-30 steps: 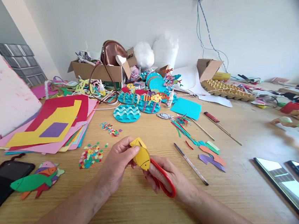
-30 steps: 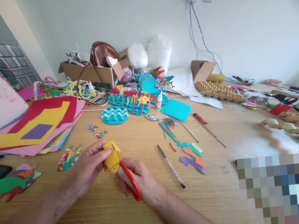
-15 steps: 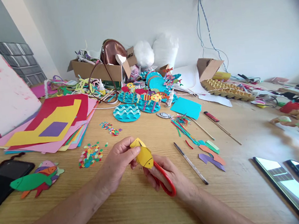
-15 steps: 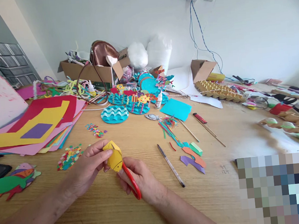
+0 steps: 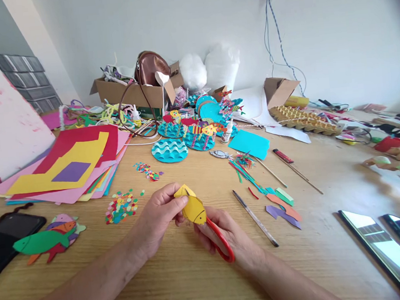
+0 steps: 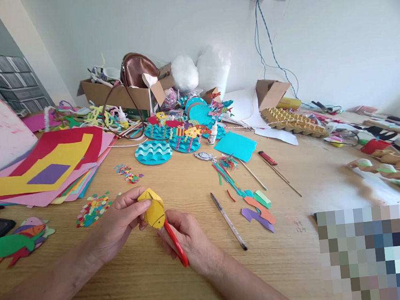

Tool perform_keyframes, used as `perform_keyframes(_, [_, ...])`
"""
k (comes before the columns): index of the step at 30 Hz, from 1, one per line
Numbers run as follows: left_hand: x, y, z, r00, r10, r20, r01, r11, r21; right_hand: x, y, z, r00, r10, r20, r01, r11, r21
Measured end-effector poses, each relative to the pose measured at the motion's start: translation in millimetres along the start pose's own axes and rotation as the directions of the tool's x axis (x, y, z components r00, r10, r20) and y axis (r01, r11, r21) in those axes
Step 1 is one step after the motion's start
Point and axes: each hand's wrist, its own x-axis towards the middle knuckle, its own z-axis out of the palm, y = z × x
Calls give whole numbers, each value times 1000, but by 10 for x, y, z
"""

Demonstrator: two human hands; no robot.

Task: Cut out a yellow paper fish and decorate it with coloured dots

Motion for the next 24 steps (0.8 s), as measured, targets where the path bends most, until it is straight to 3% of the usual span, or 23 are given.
perform_keyframes(24, [0, -32, -39, 998, 67, 12, -68, 992, 106, -17, 52, 11, 999, -46, -23, 47, 999, 24])
